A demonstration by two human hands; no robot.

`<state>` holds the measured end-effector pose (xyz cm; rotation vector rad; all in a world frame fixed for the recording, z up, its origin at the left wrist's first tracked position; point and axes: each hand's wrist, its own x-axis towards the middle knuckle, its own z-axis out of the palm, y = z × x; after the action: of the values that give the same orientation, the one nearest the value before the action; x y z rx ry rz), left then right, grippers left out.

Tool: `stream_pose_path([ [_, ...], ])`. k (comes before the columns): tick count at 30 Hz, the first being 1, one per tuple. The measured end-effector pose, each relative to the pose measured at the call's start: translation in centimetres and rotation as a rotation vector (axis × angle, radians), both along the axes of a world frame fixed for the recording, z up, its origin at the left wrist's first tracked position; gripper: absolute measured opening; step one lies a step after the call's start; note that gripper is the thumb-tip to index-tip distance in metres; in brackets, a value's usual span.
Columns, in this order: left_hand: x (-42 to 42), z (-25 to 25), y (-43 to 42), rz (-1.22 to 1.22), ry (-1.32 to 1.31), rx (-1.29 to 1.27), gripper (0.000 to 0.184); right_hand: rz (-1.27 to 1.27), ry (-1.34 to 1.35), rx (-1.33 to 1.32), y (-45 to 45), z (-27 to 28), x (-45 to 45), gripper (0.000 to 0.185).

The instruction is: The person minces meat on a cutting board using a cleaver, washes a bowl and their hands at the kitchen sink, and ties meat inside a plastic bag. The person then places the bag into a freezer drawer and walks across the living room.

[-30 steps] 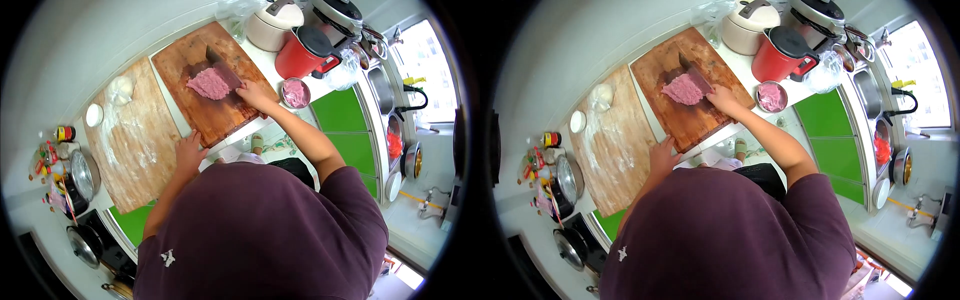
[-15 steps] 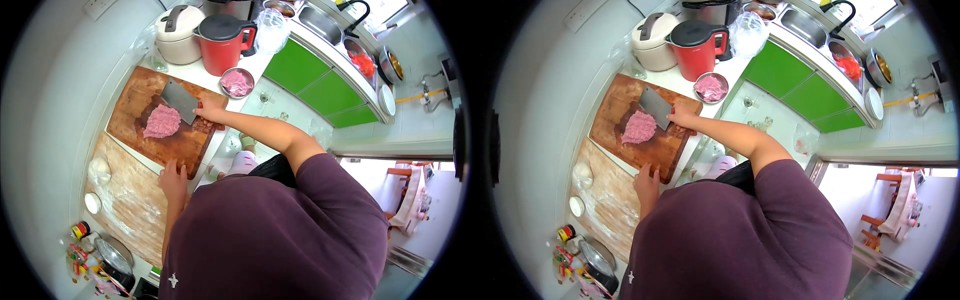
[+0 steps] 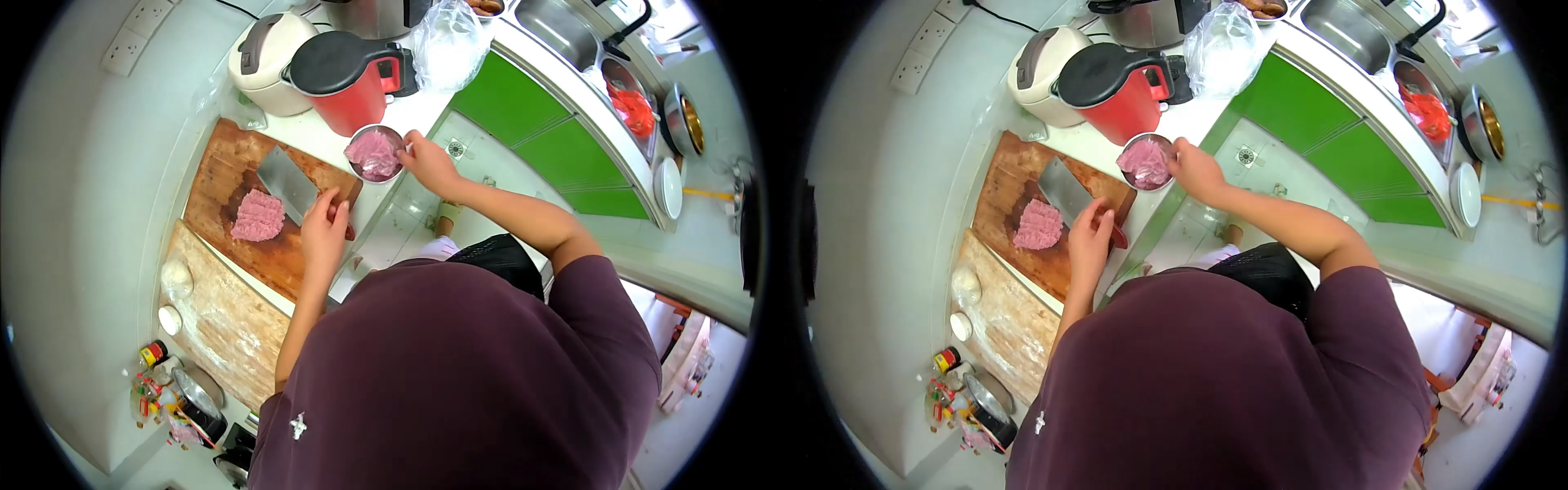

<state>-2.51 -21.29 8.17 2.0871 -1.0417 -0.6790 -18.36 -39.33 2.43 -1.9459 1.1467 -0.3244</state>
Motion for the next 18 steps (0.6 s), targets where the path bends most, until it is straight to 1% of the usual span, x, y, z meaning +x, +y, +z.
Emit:
stream_pose_path([
  [2,-0.7,-1.2,-3.7,-0.033,-0.164,0.066,0.037,-0.053,0.068,0.168,-2.9,-2.7,-0.8,0.043],
  [3,-0.9,-2.1,-5.2,-0.067,-0.274,0.040,0.042,0.021,0.068,0.242,-4.4,-5.5,-0.7,0.050],
  [5,-1.1,-4.0,-8.0,-0.137,-0.491,-0.027,0.052,0.078,0.019,0.484,-5.1,-4.5,0.0,0.048],
  [6,-1.6,-4.3,-9.2,-0.186,-0.552,0.048,0.058,0.106,-0.003,0.604,-5.4,-4.0,0.3,0.047],
  [8,-2.9,-4.8,-11.1,-0.285,-0.671,0.199,0.068,0.164,-0.013,0.745,-6.1,-6.1,1.5,0.043],
  [9,-3.3,-4.8,-11.9,-0.317,-0.675,0.290,0.074,0.191,-0.020,0.813,-6.4,-6.4,1.9,0.042],
  [11,-4.0,-4.8,-13.0,-0.301,-0.705,0.347,0.075,0.204,-0.059,0.752,-6.8,-7.0,2.0,0.040],
  [13,-4.7,-4.4,-13.9,-0.305,-0.728,0.373,0.075,0.219,-0.077,0.723,-7.0,-6.3,1.4,0.040],
  [15,-5.7,-3.8,-15.0,-0.326,-0.740,0.360,0.073,0.238,-0.070,0.718,-7.6,-5.3,-0.1,0.041],
  [18,-8.8,-2.6,-17.2,-0.384,-0.822,0.245,0.071,0.188,-0.135,0.722,-9.3,-3.5,-3.5,0.034],
])
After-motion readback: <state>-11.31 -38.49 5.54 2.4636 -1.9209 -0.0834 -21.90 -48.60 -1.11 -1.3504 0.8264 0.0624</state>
